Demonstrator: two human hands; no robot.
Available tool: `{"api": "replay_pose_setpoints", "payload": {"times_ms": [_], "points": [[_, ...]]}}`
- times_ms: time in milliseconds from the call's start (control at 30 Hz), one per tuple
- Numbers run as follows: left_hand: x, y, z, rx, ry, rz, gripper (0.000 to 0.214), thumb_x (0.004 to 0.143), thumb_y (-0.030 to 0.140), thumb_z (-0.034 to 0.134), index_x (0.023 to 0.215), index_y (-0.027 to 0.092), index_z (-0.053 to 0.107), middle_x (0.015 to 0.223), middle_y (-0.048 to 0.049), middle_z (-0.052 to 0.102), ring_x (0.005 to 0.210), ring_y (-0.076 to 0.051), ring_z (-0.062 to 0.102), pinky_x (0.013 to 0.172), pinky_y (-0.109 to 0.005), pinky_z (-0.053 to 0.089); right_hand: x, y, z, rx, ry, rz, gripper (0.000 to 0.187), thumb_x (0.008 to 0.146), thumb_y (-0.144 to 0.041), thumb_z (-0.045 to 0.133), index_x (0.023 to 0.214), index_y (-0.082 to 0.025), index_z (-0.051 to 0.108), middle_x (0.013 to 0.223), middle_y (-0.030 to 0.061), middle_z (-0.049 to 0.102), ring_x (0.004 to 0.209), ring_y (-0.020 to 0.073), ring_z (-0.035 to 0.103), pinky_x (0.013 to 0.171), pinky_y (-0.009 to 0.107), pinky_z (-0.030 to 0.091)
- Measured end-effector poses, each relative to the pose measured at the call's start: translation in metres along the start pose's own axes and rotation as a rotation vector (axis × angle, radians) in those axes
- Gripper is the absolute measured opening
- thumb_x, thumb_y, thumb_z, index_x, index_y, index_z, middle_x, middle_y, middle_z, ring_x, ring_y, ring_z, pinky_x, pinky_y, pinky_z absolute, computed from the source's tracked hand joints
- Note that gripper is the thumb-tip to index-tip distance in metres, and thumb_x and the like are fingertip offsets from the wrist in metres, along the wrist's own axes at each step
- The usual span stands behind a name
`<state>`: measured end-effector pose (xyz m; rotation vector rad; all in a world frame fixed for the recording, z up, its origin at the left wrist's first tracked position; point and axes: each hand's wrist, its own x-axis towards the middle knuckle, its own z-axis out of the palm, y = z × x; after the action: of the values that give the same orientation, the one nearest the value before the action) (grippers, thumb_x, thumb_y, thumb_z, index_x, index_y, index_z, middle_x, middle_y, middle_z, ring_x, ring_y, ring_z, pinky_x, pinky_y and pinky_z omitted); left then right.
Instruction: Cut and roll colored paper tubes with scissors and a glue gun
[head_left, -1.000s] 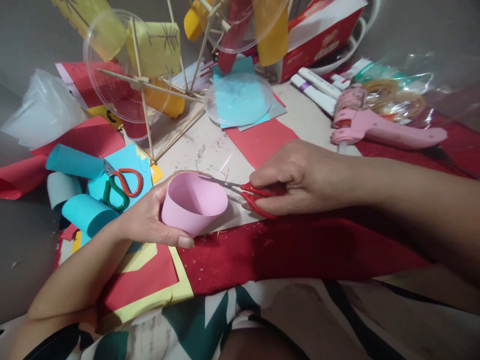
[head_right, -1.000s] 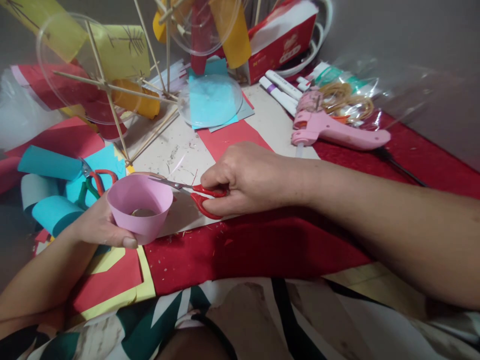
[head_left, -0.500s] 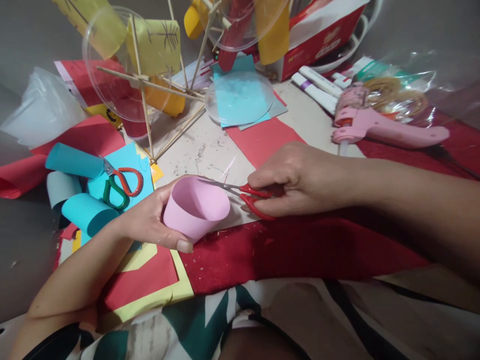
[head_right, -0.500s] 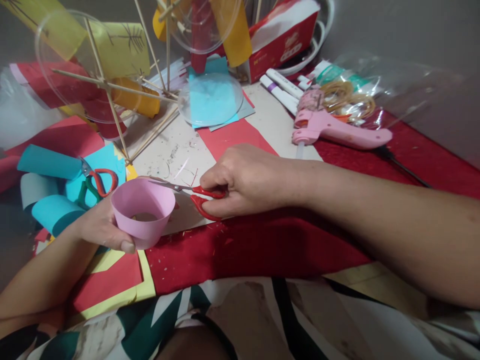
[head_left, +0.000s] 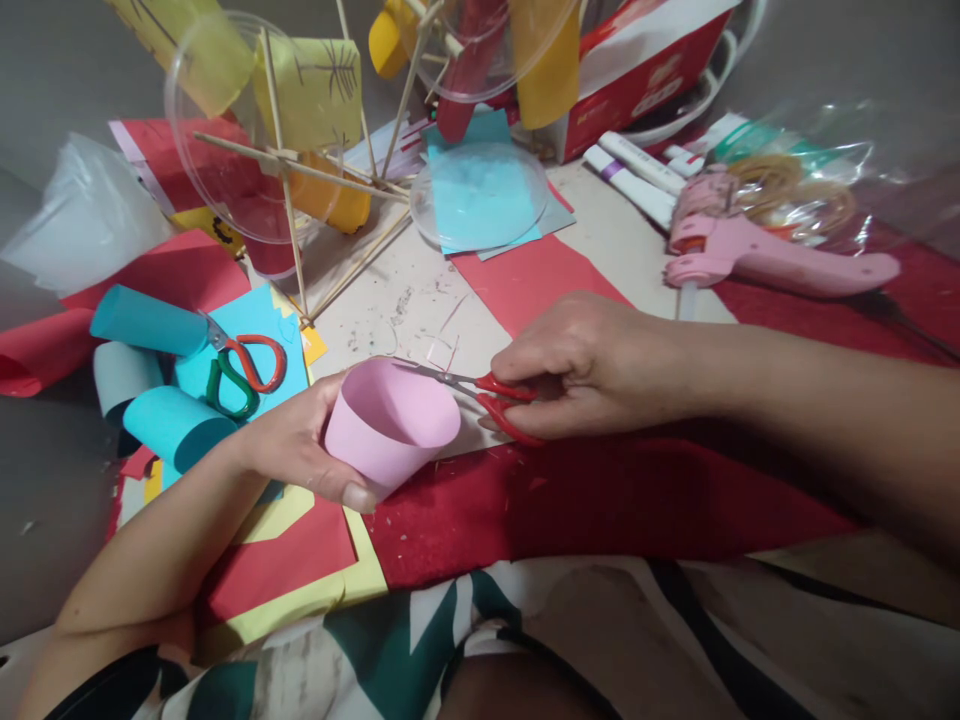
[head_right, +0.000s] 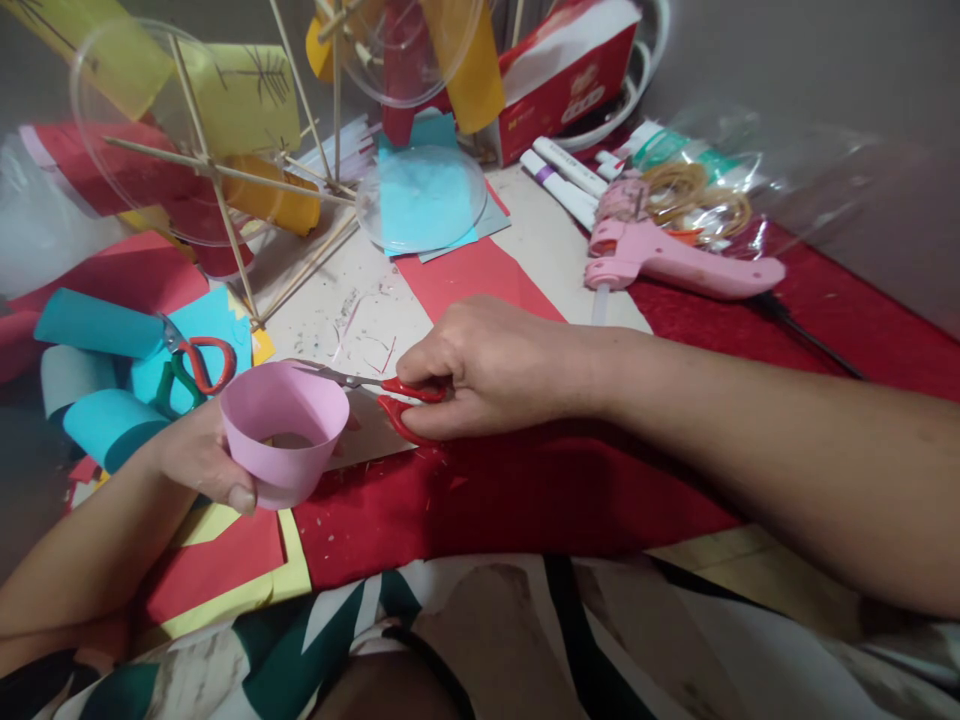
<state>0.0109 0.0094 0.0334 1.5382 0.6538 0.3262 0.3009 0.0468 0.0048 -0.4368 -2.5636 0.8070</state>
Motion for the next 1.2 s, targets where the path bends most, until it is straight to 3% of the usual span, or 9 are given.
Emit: {"api": "replay_pose_setpoints", "payload": {"times_ms": [200, 400, 500, 667, 933, 1200], "points": [[-0.005, -0.002, -0.004, 0.097, 0.146, 0.027, 0.093, 0.061, 0.042, 0.096, 0.144, 0.031, 0.056, 0.132, -0.0117, 0.069, 0.108, -0.036, 0.072, 0.086, -0.045, 0.063, 0.001, -0.001, -0.003, 0.038, 0.005, 0.068, 0.036, 0.091, -0.024, 0.055, 0.059, -0.021, 0.040, 0.051, -0.0059, 0.033, 0.047, 0.0080, 0.027, 0.050, 0.029, 0.023], [-0.006, 0.001, 0.002, 0.531, 0.485, 0.097, 0.104, 0.064, 0.050, 0.095, 0.153, 0.028, 0.046, 0.151, -0.0140, 0.053, 0.133, -0.038, 0.058, 0.111, -0.047, 0.052, 0.004, -0.004, -0.003, -0.010, 0.075, 0.210, 0.035, 0.087, -0.026, 0.057, 0.057, -0.021, 0.039, 0.048, -0.0038, 0.035, 0.047, 0.0094, 0.029, 0.050, 0.032, 0.022], [-0.002, -0.003, 0.008, 0.697, 0.563, 0.142, 0.101, 0.064, 0.052, 0.095, 0.150, 0.026, 0.048, 0.150, -0.0147, 0.053, 0.136, -0.037, 0.055, 0.115, -0.049, 0.048, 0.005, -0.005, -0.002, -0.011, 0.078, 0.225, 0.035, 0.086, -0.024, 0.056, 0.056, -0.021, 0.039, 0.048, -0.0038, 0.034, 0.047, 0.0093, 0.027, 0.050, 0.032, 0.022], [0.002, -0.010, 0.010, 0.668, 0.601, 0.163, 0.090, 0.067, 0.059, 0.091, 0.142, 0.024, 0.056, 0.138, -0.0153, 0.062, 0.128, -0.037, 0.061, 0.109, -0.052, 0.053, 0.004, -0.004, -0.001, -0.002, 0.075, 0.204, 0.034, 0.086, -0.025, 0.056, 0.056, -0.021, 0.040, 0.048, -0.0043, 0.035, 0.048, 0.0092, 0.026, 0.050, 0.031, 0.022], [0.001, -0.006, 0.009, 0.605, 0.572, 0.186, 0.077, 0.070, 0.047, 0.092, 0.135, 0.022, 0.060, 0.131, -0.0149, 0.064, 0.115, -0.032, 0.067, 0.096, -0.044, 0.059, 0.004, -0.003, -0.002, -0.018, 0.055, 0.195, 0.033, 0.086, -0.030, 0.053, 0.057, -0.021, 0.039, 0.048, -0.0059, 0.034, 0.047, 0.0078, 0.027, 0.051, 0.028, 0.021], [-0.002, -0.002, 0.006, 0.539, 0.534, 0.126, 0.081, 0.066, 0.047, 0.094, 0.135, 0.021, 0.059, 0.128, -0.0143, 0.067, 0.115, -0.033, 0.068, 0.097, -0.043, 0.059, 0.005, -0.006, -0.004, 0.030, 0.046, 0.230, 0.036, 0.084, -0.031, 0.056, 0.055, -0.021, 0.037, 0.047, -0.0062, 0.034, 0.047, 0.0078, 0.023, 0.048, 0.028, 0.020]]}}
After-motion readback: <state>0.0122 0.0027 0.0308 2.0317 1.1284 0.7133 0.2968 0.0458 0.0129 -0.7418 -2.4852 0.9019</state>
